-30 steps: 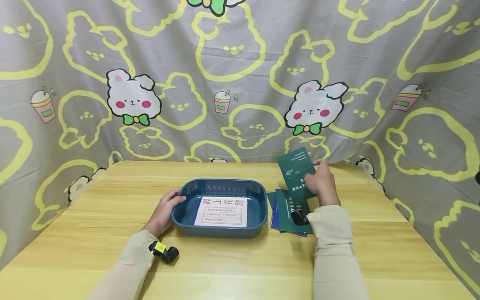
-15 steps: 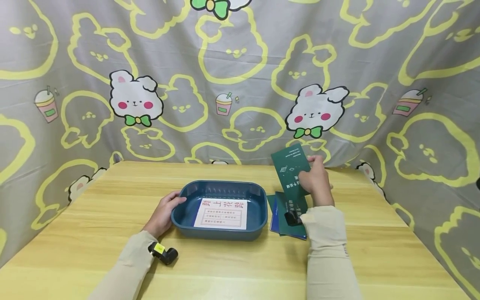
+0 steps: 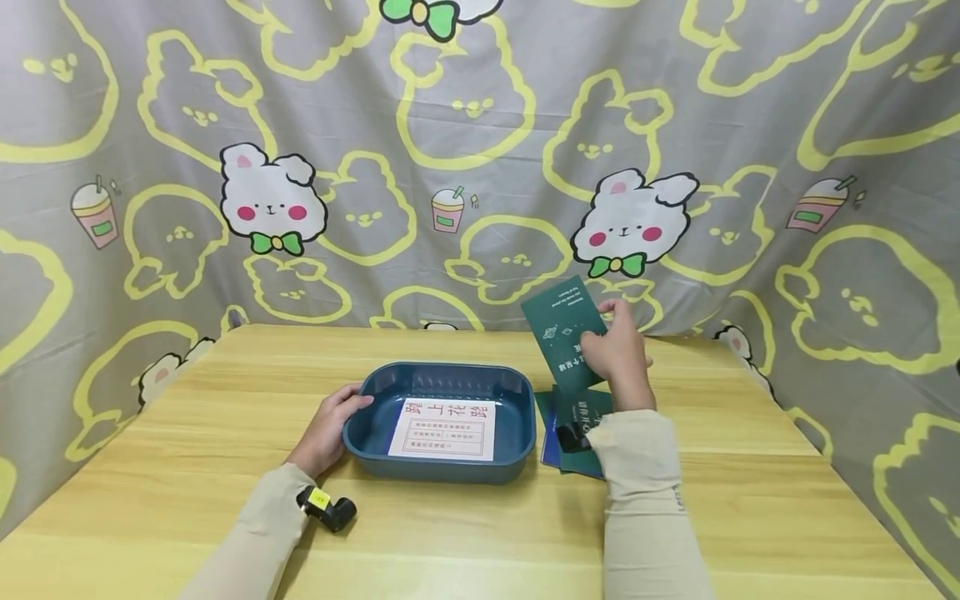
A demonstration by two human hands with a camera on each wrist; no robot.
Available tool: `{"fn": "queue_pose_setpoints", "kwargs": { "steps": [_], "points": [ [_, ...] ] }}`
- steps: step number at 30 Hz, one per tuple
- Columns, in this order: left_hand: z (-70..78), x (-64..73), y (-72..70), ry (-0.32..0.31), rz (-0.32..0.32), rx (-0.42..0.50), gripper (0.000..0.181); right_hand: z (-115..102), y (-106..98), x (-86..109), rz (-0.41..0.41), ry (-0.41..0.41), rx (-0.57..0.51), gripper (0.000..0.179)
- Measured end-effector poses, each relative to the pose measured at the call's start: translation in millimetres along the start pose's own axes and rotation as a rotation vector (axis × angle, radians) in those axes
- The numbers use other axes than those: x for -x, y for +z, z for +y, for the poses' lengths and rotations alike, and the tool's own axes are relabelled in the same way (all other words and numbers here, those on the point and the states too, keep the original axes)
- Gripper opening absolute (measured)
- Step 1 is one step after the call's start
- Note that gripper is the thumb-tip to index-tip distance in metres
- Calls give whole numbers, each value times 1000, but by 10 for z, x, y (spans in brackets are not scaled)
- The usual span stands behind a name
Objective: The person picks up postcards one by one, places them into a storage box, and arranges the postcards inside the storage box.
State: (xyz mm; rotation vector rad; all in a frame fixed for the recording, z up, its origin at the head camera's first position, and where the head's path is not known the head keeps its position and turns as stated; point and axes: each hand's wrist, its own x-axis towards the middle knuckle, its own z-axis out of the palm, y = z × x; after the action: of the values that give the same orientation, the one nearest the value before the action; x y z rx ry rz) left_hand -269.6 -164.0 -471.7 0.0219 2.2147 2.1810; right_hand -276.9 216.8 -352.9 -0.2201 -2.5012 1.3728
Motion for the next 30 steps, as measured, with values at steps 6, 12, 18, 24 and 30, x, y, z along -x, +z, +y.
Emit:
{"fn": "queue_pose_setpoints", "kwargs": {
  "steps": [6, 12, 18, 24, 30],
  "points": [
    [6, -4, -9, -5, 2, -2, 39, -56, 46, 17, 12, -48, -14, 46],
    [0, -14, -1, -10, -3, 2, 39, -109, 99, 49, 22, -83, -18, 44],
    [2, -10, 0, -13, -2, -1, 40, -144, 144, 78, 9, -113, -12, 43],
    [5, -8, -3, -17, -1, 2, 40, -176, 171, 96, -5, -129, -22, 44],
    [-2, -19, -2, -12, -2, 11, 39, -188, 216, 92, -18, -130, -25, 43]
  ]
}}
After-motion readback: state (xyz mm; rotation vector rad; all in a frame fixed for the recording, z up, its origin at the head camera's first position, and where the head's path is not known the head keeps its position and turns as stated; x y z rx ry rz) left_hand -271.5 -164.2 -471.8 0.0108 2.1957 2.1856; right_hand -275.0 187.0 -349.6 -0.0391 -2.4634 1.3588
